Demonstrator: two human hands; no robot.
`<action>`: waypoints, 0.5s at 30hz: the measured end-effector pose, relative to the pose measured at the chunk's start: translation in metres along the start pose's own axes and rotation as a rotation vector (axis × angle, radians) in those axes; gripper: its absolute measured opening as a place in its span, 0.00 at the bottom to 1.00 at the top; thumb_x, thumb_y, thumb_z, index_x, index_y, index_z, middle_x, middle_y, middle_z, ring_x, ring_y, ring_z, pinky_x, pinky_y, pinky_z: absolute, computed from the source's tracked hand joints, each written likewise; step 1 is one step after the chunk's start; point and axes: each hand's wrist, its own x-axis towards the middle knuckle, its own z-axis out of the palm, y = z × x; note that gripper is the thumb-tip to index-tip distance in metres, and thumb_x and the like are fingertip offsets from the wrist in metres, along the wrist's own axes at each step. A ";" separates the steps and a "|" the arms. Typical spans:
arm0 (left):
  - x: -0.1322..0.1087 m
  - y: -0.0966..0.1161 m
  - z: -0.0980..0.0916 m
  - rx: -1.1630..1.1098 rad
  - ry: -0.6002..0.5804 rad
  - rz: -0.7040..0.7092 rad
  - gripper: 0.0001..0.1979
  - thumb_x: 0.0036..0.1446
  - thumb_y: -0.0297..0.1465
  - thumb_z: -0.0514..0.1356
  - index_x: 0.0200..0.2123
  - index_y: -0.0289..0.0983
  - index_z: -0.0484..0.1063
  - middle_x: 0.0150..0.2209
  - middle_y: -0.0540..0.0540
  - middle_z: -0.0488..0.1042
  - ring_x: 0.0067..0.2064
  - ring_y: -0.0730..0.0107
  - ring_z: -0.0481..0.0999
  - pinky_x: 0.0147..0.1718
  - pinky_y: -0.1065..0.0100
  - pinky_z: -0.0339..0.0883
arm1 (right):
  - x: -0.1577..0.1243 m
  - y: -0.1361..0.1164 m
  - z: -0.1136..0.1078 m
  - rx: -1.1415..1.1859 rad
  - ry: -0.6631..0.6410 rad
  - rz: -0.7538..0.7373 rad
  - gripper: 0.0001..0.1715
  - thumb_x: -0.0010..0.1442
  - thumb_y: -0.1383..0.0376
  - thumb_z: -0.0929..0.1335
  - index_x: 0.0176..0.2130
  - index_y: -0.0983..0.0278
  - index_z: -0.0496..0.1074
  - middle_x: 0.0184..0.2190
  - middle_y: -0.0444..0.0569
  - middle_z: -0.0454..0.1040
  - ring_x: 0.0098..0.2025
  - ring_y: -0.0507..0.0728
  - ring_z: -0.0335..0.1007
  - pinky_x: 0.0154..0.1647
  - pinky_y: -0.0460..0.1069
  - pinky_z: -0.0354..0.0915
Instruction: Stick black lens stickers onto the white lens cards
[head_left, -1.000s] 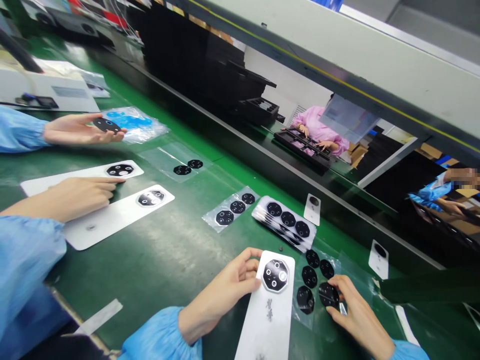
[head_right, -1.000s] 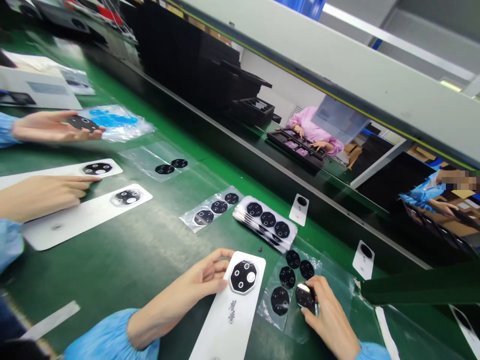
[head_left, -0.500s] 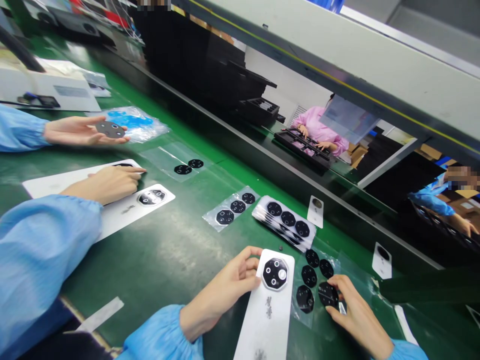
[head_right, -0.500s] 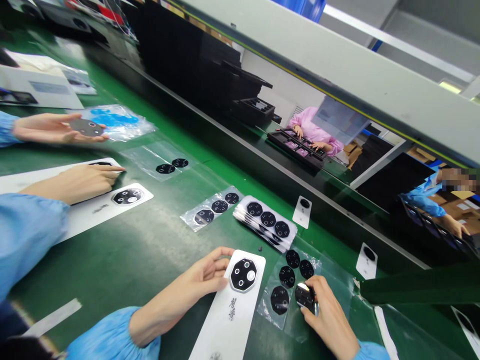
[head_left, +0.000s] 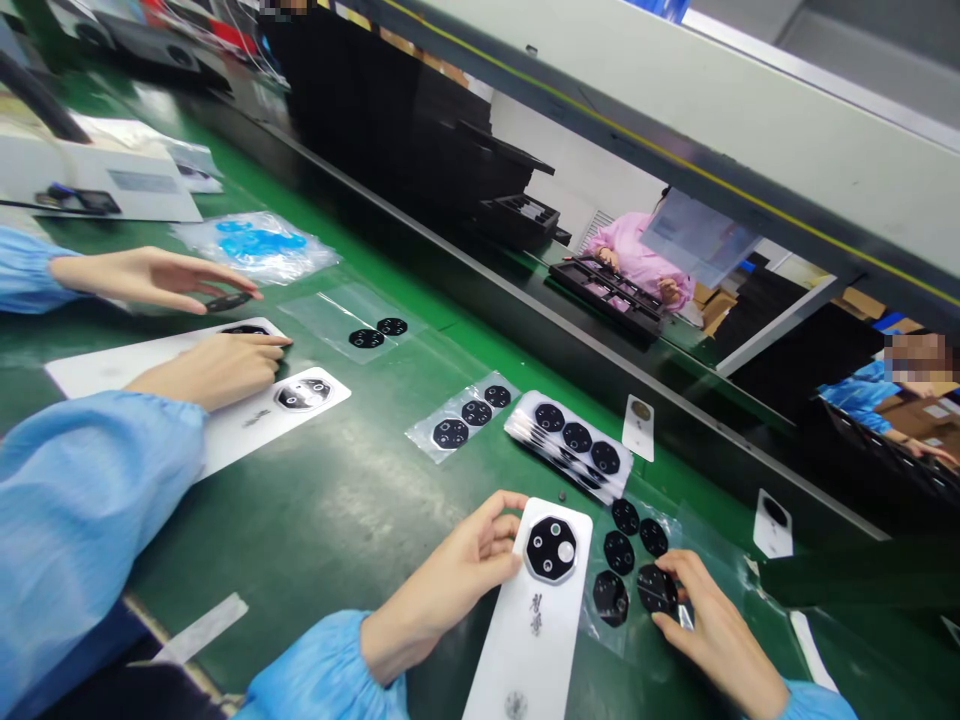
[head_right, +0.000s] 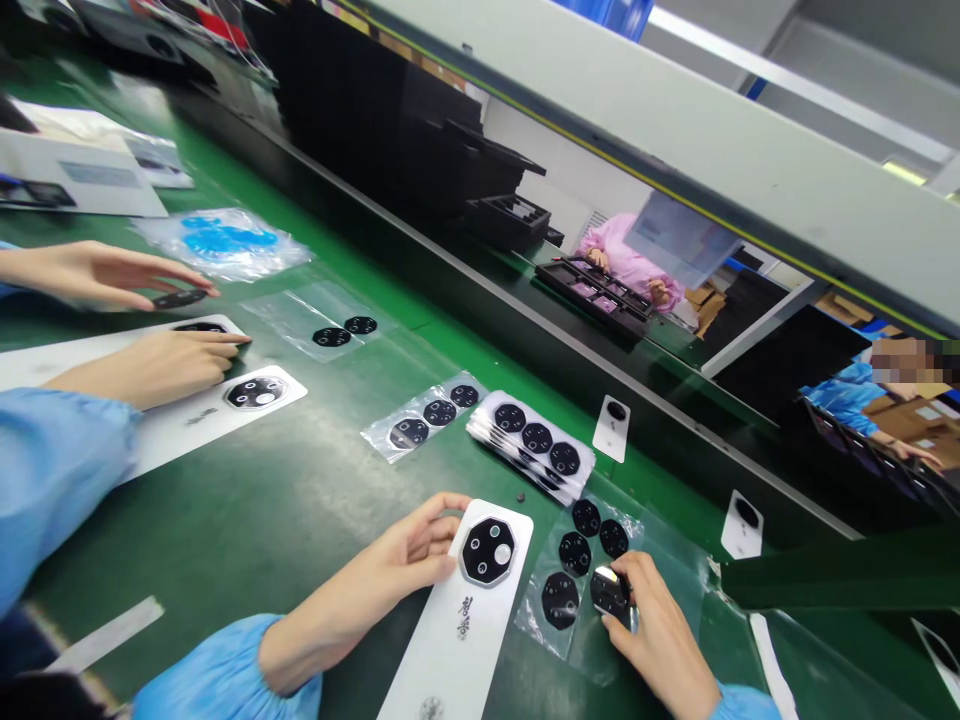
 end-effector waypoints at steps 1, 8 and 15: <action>0.000 0.000 0.000 -0.001 0.001 -0.001 0.17 0.52 0.30 0.61 0.46 0.39 0.62 0.40 0.47 0.74 0.39 0.66 0.74 0.38 0.65 0.64 | 0.000 0.001 0.000 0.004 -0.004 -0.002 0.19 0.51 0.69 0.63 0.45 0.59 0.63 0.47 0.48 0.67 0.45 0.56 0.69 0.45 0.51 0.69; -0.001 -0.001 0.000 -0.021 -0.006 -0.015 0.19 0.50 0.29 0.61 0.46 0.38 0.62 0.40 0.45 0.75 0.41 0.64 0.75 0.41 0.63 0.64 | -0.001 0.008 0.007 0.019 0.002 -0.014 0.19 0.52 0.69 0.63 0.46 0.59 0.61 0.48 0.49 0.65 0.45 0.56 0.68 0.44 0.51 0.69; 0.000 0.001 0.001 -0.027 0.007 -0.022 0.18 0.48 0.27 0.60 0.44 0.38 0.63 0.40 0.46 0.76 0.41 0.64 0.75 0.41 0.63 0.64 | -0.004 0.006 0.013 0.064 0.104 -0.003 0.18 0.52 0.66 0.62 0.45 0.59 0.61 0.48 0.49 0.65 0.45 0.56 0.68 0.44 0.51 0.68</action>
